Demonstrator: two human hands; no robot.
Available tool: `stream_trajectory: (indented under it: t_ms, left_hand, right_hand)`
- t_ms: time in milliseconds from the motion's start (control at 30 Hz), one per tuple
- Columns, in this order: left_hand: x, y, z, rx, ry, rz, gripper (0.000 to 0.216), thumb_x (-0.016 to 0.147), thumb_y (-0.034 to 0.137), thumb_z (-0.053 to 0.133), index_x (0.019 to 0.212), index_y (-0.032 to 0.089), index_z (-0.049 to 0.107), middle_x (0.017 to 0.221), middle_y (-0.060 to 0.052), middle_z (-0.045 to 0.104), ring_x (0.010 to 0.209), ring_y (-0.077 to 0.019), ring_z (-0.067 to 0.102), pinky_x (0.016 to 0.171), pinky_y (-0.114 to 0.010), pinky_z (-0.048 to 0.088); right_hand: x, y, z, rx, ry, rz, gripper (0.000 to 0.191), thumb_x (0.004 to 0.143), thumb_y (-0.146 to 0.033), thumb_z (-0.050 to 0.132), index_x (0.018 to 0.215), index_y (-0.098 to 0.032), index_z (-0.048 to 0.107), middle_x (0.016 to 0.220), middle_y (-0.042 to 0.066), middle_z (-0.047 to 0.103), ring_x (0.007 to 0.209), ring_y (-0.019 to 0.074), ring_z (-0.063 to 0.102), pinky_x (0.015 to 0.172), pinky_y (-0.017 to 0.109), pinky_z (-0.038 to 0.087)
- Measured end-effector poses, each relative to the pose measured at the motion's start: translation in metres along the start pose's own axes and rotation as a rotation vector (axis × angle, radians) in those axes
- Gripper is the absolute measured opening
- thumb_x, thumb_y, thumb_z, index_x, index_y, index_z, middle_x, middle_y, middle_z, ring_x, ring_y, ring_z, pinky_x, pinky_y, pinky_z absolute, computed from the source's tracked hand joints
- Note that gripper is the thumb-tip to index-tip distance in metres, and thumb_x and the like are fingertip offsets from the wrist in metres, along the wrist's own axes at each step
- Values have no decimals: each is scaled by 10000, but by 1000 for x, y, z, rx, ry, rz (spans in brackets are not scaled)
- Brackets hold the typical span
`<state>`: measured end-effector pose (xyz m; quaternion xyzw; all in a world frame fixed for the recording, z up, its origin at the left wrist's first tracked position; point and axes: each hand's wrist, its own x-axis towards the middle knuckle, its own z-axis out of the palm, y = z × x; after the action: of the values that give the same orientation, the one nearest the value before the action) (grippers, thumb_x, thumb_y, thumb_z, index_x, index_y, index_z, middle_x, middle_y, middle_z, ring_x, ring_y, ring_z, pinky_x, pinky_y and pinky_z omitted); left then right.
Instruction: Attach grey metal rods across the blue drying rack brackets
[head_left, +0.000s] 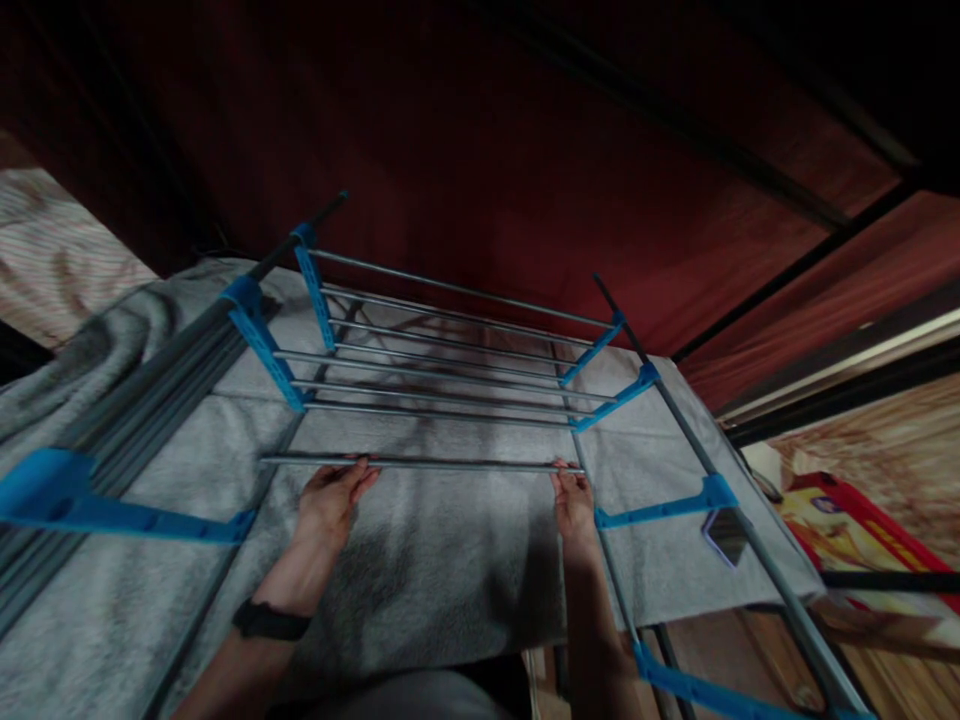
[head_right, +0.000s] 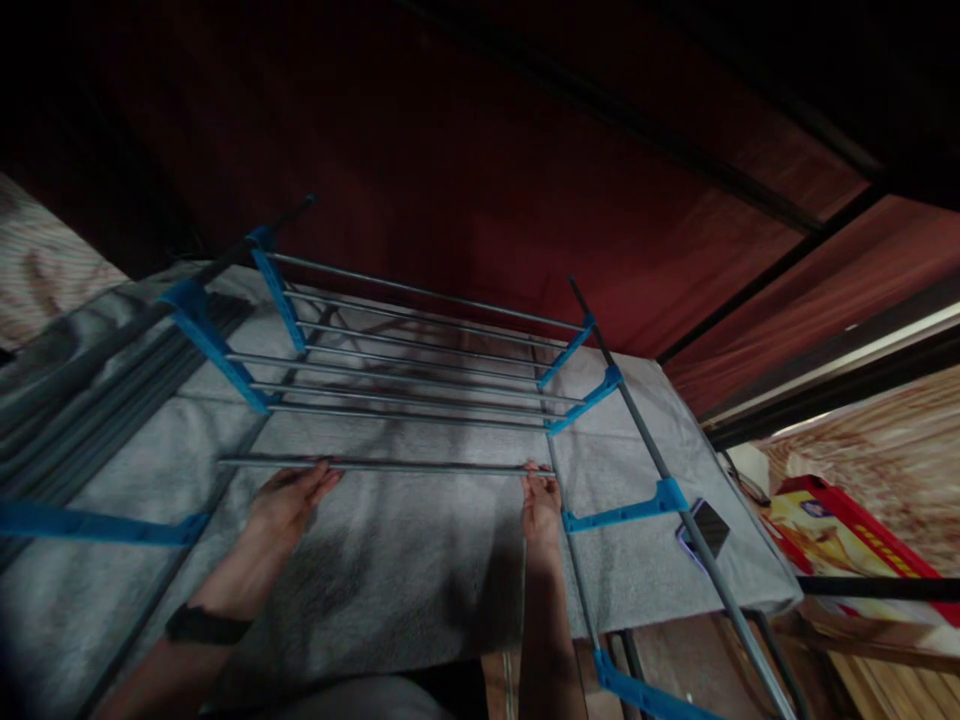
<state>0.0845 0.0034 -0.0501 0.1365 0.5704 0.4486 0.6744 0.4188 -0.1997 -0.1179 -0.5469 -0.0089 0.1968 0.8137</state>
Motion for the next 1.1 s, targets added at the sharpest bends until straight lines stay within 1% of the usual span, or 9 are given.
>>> stream_trajectory:
  t_ms: [133,267,400,567,667,833,900,1000,1100]
  left_hand:
    - [-2,1,0,-13,-22,7,375,820,-110,798,695,193,618,714,21,753,659,-124,758,750,-223,687]
    - [-2,-2,2,-25,-42,-68,336,827,-104,801,721,180,656,730,9,770,668,-125,769,730,-210,677]
    - [0,-6,3,-44,-59,-123,297,834,-121,766,765,155,683,764,-11,790,667,-129,777,729,-217,676]
    - [2,-12,2,-50,-76,-115,294,841,-114,729,753,163,686,744,-13,774,682,-127,767,755,-230,670]
    - [1,-18,1,-34,-134,-104,286,842,-76,723,741,190,697,772,-19,776,720,-143,761,806,-268,669]
    - [0,-40,0,1,-250,-91,211,780,22,792,769,223,727,820,-37,782,814,-215,769,986,-429,661]
    - [1,-49,0,-4,-282,-52,185,770,60,822,780,221,731,838,-39,779,838,-220,766,1028,-457,642]
    - [1,-59,3,37,-306,-28,202,746,111,896,794,208,726,817,-36,761,829,-220,764,1010,-446,635]
    - [-1,-62,5,60,-306,-27,264,719,165,972,800,186,721,812,-33,758,757,-192,743,944,-411,645]
  right_hand:
    - [0,2,-4,-14,-47,-22,521,582,-345,1078,873,-275,652,852,-71,785,896,143,806,843,268,689]
    - [-1,6,-3,-41,-61,-21,487,609,-350,1055,837,-291,629,866,-67,787,904,152,809,819,285,691]
    - [-1,12,-1,-72,-88,4,482,580,-367,1055,761,-282,616,851,-55,788,835,142,798,789,281,696]
    - [4,16,-5,-84,-92,13,447,570,-373,1056,734,-272,653,827,-43,798,827,140,806,822,295,709]
    - [6,14,-7,-68,-74,28,465,526,-351,1081,743,-244,684,832,-31,811,804,153,810,787,304,716]
    - [5,8,-11,-71,-88,66,470,520,-344,1090,774,-218,715,822,-39,805,783,118,787,808,247,704]
    - [6,6,-15,-80,-86,86,425,540,-305,1064,775,-220,720,842,-37,810,798,108,778,827,231,695]
    - [10,4,-18,-124,-60,154,341,588,-247,998,786,-223,722,867,-34,807,847,122,785,881,261,700]
    - [8,9,-10,-178,-76,234,276,647,-244,950,808,-227,727,892,-24,795,910,158,800,978,349,704]
